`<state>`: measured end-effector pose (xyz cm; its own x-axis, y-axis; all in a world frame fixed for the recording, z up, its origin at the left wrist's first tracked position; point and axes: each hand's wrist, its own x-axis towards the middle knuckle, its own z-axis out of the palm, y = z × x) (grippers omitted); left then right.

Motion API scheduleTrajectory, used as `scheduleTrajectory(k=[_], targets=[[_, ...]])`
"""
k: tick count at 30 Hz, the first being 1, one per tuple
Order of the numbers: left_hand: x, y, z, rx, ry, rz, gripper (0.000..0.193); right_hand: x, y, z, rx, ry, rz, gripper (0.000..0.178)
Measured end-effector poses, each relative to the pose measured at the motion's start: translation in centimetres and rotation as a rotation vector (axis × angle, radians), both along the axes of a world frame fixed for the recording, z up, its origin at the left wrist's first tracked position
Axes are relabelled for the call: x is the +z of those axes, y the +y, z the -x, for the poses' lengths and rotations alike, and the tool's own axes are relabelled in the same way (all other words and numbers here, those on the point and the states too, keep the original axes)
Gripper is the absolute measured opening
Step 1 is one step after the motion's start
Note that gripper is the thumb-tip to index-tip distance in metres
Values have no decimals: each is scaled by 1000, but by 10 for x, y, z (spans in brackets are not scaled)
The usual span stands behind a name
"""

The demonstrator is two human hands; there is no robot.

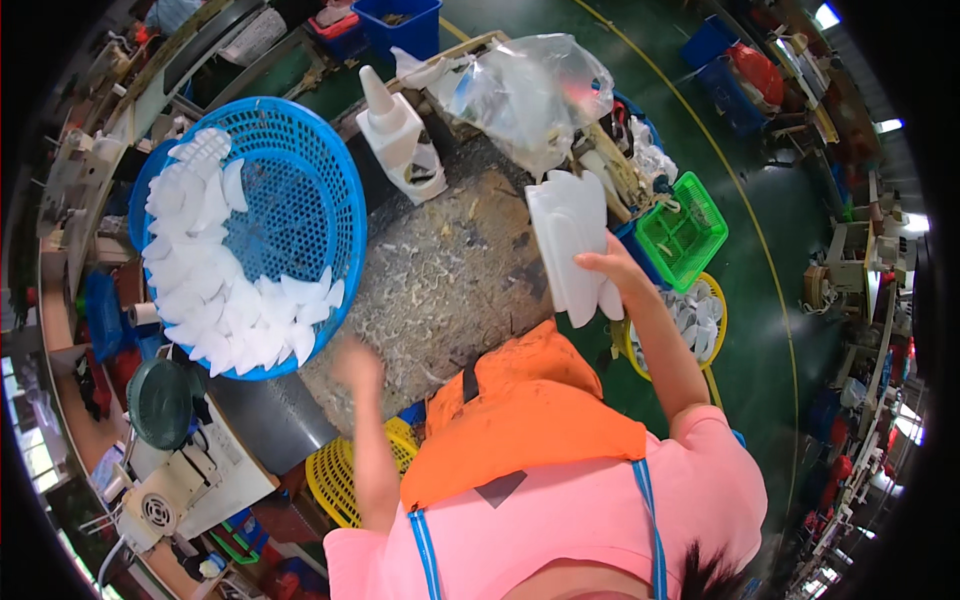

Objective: Applying adhesive or treatment to small shoe components using a brush and stacking them.

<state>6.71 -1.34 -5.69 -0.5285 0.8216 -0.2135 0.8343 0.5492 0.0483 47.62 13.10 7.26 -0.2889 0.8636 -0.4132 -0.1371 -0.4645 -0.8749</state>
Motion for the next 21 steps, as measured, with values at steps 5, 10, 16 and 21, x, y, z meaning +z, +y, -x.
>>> scheduleTrajectory(k=[5, 10, 16, 21], targets=[[97, 39, -129, 141, -1705, -381, 72, -10, -33, 83, 233, 119, -96, 70], [87, 50, -112, 395, -2514, -431, 79, 28, -61, 153, 299, -509, -562, 67], [47, 22, -96, 405, -2661, -587, 86, 5, -73, 154, 382, -300, -577, 55], [71, 20, -93, 307, -2818, -628, 81, 7, -81, 145, 118, -435, -365, 37]])
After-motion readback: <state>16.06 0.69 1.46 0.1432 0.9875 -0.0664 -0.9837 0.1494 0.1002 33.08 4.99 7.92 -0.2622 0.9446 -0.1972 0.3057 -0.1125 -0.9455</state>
